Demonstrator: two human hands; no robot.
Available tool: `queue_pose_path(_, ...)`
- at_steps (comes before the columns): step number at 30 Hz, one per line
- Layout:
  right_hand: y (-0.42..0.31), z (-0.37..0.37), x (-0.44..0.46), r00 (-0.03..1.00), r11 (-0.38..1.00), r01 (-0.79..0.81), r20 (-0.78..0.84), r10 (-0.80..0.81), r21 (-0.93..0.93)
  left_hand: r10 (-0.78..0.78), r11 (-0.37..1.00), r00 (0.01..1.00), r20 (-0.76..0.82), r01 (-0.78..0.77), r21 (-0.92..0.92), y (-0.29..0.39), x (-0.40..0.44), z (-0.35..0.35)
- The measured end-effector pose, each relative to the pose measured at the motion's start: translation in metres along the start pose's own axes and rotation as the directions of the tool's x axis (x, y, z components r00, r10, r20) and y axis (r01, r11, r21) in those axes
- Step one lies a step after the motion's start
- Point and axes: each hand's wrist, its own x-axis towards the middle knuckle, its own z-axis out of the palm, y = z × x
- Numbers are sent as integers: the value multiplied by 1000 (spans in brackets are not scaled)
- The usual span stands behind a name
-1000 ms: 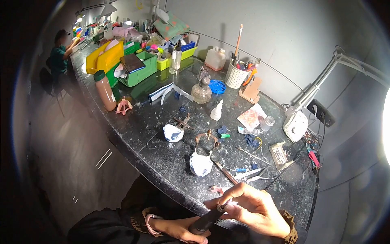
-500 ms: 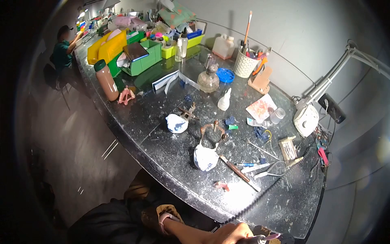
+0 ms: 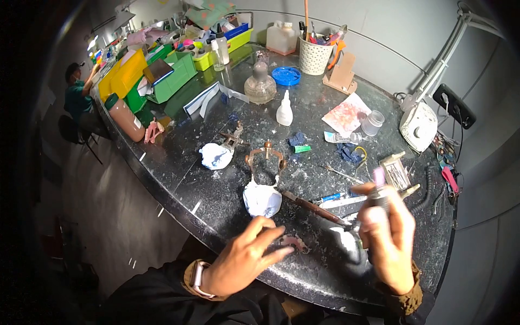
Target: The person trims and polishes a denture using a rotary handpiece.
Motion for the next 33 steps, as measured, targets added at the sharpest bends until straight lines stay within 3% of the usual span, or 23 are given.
queue_pose_path(2, 10, 3, 2, 996, 941, 32, 92, -1, -337, -26, 998, 999, 38, 24, 58, -3, -2, 9)
queue_pose_path(3, 16, 8, 3, 992, 923, 91, 117, -51, -373, -14, 1000, 999, 37, 13, 16, -4, 0, 9)
queue_pose_path(4, 12, 7, 2, 977, 903, -2, 191, 93, -431, -3, 1000, 999, 40, 4, -25, -5, 2, 7)
queue_pose_path(6, 8, 6, -1, 931, 876, 15, 327, 163, -482, 38, 989, 999, 9, -37, -141, -6, 3, 6)
queue_pose_path(9, 9, 7, -4, 888, 918, 100, 450, 91, -384, 55, 942, 995, -78, -78, -327, 3, 6, -1)
queue_pose_path(10, 12, 6, -6, 874, 921, 129, 481, 70, -369, 111, 935, 979, -173, -162, -315, 1, 4, 1)
queue_pose_path(14, 16, 5, -9, 856, 963, 135, 518, 5, -233, 145, 876, 976, -164, -203, -437, 5, 5, -5)
queue_pose_path(15, 9, 4, -8, 841, 972, 72, 537, 61, -224, 140, 855, 977, -161, -201, -477, 5, 7, -6)
queue_pose_path(17, 8, 9, -11, 878, 967, 104, 479, 21, -234, 148, 806, 977, -150, -207, -554, 3, 11, -8)
queue_pose_path(20, 3, 11, -16, 895, 944, 139, 446, 9, -298, 134, 771, 989, -65, -145, -619, 2, 11, -11)
queue_pose_path(24, 1, 12, -17, 904, 950, 144, 428, -12, -278, 129, 610, 992, 15, -67, -790, -2, 6, -13)
queue_pose_path(28, -4, 9, -16, 877, 936, 185, 480, -20, -298, 112, 627, 979, 168, 62, -777, -5, 7, -20)
queue_pose_path(29, -5, 7, -15, 862, 934, 185, 506, -5, -305, 125, 533, 971, 204, 108, -839, -4, 9, -20)
queue_pose_path(33, -2, 5, -14, 820, 936, 256, 567, -77, -243, 175, 410, 908, 380, 284, -867, -9, 10, -18)
